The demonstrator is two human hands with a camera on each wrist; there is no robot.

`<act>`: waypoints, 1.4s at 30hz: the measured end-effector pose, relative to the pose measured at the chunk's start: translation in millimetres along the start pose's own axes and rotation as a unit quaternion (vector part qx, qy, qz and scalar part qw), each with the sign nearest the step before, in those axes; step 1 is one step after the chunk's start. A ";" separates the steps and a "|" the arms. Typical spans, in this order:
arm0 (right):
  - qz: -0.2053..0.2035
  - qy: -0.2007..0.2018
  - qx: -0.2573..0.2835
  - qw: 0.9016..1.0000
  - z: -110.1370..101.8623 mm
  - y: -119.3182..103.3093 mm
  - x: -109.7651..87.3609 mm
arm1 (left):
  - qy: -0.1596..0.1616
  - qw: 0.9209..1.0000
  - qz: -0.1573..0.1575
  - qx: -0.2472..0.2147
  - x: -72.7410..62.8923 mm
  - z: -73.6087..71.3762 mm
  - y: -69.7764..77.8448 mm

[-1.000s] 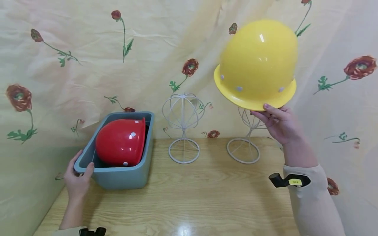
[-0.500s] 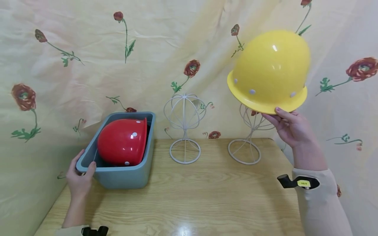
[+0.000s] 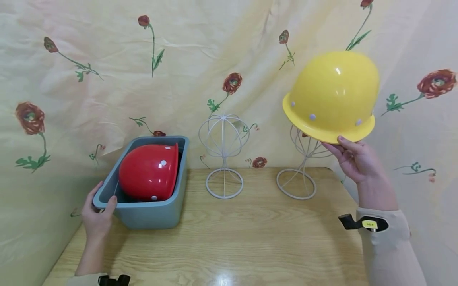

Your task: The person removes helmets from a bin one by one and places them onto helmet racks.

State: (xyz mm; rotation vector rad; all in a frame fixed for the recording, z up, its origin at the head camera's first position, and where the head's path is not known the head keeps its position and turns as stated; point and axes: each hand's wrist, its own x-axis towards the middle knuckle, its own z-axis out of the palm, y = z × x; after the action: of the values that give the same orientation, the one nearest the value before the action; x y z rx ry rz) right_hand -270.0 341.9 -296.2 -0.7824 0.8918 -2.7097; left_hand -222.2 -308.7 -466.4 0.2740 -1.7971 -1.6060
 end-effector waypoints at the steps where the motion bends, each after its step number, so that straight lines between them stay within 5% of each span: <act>1: 0.002 0.004 0.005 1.000 -1.5 0.1 -0.5 | 0.001 1.000 0.002 0.003 -0.3 0.1 0.5; 15: 0.015 0.025 0.042 0.999 -18.9 3.1 -8.5 | -0.010 0.999 -0.016 0.026 -2.0 -1.2 3.7; 27: 0.026 0.042 0.051 0.997 -33.9 3.0 -11.2 | -0.013 1.000 -0.026 -0.003 -0.9 -2.3 3.0; 42: 0.043 0.068 0.056 0.995 -46.2 3.5 -17.1 | -0.004 1.000 -0.011 0.002 -0.1 -1.7 0.1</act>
State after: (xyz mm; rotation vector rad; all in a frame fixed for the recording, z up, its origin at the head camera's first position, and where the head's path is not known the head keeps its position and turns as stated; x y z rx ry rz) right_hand -280.3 367.8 -337.0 -0.5318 0.7737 -2.7357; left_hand -221.0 -310.0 -466.4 0.2899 -1.8102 -1.6208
